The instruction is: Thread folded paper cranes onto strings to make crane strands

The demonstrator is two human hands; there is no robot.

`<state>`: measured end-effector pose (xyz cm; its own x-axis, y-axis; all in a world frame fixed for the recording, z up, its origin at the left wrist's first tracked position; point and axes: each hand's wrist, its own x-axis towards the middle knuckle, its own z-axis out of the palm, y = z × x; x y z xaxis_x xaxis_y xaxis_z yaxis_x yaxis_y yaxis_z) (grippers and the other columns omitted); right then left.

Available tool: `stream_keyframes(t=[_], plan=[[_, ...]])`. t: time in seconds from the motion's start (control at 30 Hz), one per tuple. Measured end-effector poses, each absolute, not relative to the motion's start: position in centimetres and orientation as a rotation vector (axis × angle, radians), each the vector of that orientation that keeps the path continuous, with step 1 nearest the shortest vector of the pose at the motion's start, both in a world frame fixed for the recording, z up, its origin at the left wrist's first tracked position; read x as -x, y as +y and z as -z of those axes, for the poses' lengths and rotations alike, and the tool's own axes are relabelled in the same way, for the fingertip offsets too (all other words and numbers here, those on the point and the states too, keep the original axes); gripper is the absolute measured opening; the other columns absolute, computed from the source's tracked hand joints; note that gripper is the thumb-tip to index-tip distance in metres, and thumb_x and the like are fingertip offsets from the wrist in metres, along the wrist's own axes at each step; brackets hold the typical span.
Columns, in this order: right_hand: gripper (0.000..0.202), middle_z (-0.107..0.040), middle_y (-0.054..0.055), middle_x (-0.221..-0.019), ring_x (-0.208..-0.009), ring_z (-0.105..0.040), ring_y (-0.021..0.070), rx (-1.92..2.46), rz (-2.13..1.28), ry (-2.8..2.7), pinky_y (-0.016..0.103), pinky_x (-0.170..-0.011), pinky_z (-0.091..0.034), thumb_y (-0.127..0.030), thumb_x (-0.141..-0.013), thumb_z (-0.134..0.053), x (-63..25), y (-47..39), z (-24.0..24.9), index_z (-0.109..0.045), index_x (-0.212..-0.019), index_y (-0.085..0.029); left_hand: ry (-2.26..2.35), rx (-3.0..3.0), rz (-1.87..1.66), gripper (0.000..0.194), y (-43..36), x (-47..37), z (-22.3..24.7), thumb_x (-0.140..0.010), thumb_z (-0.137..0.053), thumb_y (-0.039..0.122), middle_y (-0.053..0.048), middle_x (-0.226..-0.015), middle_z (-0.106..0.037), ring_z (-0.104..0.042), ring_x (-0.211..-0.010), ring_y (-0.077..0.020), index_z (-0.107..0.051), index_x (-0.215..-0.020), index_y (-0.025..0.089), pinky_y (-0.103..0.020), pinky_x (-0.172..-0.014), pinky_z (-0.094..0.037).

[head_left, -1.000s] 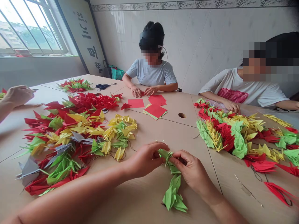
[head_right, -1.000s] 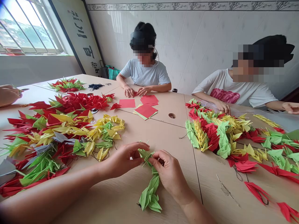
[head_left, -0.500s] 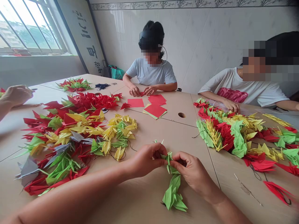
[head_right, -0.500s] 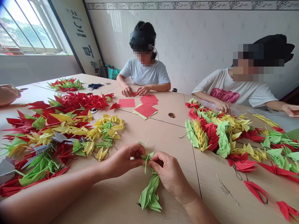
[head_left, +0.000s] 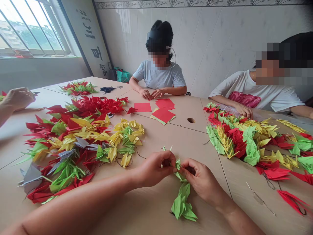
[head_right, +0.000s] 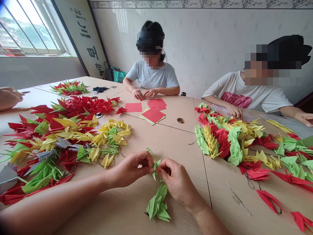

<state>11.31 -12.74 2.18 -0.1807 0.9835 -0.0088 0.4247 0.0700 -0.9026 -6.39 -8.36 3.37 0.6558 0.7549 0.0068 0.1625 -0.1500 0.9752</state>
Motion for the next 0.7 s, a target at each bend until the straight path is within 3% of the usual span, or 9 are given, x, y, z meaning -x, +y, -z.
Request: stream_keyframes(t=[0.43,0.7], plan=[[0.032,-0.042,-0.006,-0.056,-0.051,-0.033,0.0076,1.357,-1.359,-1.424,0.020,-0.046,-0.028,-0.048,-0.074,-0.060,-11.34,-12.36,-2.90,-0.056,-0.071,-0.016,0.653,-1.486,-0.526,0.025,-7.75,6.78,-2.77,-0.072,-0.064,0.033,0.006,-0.057,-0.041,-0.036,-0.054,-0.0061,-0.051,-0.083,0.015,-0.020,-0.049,-0.027],[0.035,-0.041,-0.006,-0.058,-0.052,-0.032,0.0079,1.357,-1.430,-1.448,0.020,-0.046,-0.025,-0.051,-0.076,-0.057,-11.19,-12.58,-3.05,-0.057,-0.081,-0.016,0.623,-1.410,-0.554,0.025,-7.96,6.53,-2.93,-0.072,-0.065,0.033,0.004,-0.060,-0.048,-0.043,-0.056,-0.0065,-0.048,-0.074,0.014,-0.020,-0.052,-0.033]])
